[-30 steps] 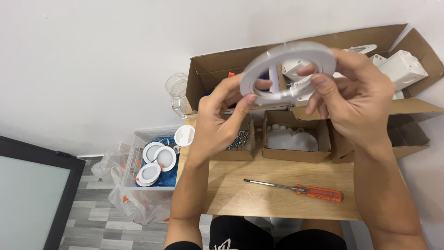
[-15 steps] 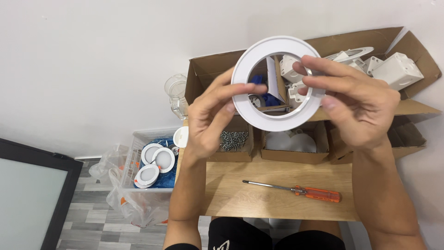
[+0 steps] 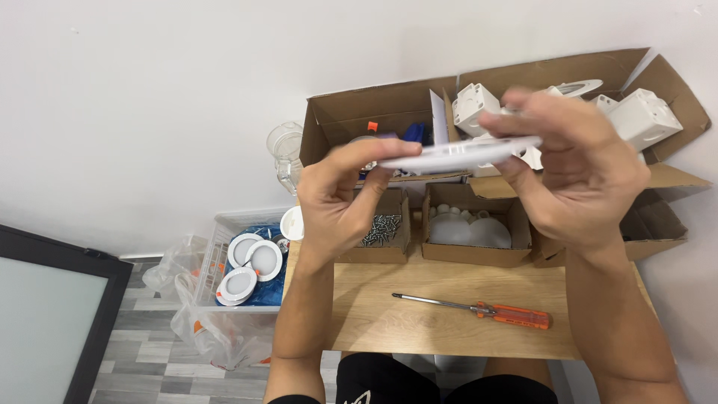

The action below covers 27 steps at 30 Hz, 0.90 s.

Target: The person assembles LED recessed lights by placing a diffuser onto the light housing and using a screwdriver to secure internal components.

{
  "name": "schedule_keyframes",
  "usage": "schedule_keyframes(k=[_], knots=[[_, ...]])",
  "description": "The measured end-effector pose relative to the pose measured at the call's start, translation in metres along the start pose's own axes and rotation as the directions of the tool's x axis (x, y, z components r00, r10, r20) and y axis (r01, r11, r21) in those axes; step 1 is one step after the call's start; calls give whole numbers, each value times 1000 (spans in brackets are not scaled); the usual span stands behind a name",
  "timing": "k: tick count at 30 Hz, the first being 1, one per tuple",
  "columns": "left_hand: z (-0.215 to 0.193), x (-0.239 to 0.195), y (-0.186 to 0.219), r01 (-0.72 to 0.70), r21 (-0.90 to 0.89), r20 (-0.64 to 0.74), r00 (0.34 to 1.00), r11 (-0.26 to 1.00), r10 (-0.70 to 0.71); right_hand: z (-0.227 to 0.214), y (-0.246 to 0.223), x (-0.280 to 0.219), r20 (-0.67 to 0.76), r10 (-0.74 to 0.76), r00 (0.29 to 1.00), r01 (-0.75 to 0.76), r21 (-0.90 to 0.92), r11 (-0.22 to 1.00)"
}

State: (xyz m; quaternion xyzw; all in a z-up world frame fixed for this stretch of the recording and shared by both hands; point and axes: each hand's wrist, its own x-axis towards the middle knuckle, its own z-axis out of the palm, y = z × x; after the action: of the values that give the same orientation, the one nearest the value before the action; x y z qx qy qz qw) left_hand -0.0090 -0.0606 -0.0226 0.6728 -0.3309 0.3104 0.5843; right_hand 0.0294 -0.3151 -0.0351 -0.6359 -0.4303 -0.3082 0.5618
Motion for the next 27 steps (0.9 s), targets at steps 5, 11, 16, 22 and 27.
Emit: schedule_keyframes(k=[5, 11, 16, 22, 27], knots=[[-3, 3, -3, -111, -21, 42, 993, 994, 111, 3, 4, 7, 5, -149, 989, 149, -129, 980], [-3, 5, 1, -133, 30, 46, 990, 991, 132, 6, 3, 7, -26, -185, 982, 174, -230, 957], [-5, 4, 3, -104, 11, 49, 993, 995, 103, 5, -4, 11, 3, -187, 982, 184, -203, 962], [-2, -4, -3, 44, 13, -18, 999, 999, -44, -1, -14, 13, 48, 105, 993, -98, -133, 986], [4, -2, -1, 145, -49, -6, 989, 988, -146, -13, -19, 12, 115, 311, 943, -324, 123, 938]])
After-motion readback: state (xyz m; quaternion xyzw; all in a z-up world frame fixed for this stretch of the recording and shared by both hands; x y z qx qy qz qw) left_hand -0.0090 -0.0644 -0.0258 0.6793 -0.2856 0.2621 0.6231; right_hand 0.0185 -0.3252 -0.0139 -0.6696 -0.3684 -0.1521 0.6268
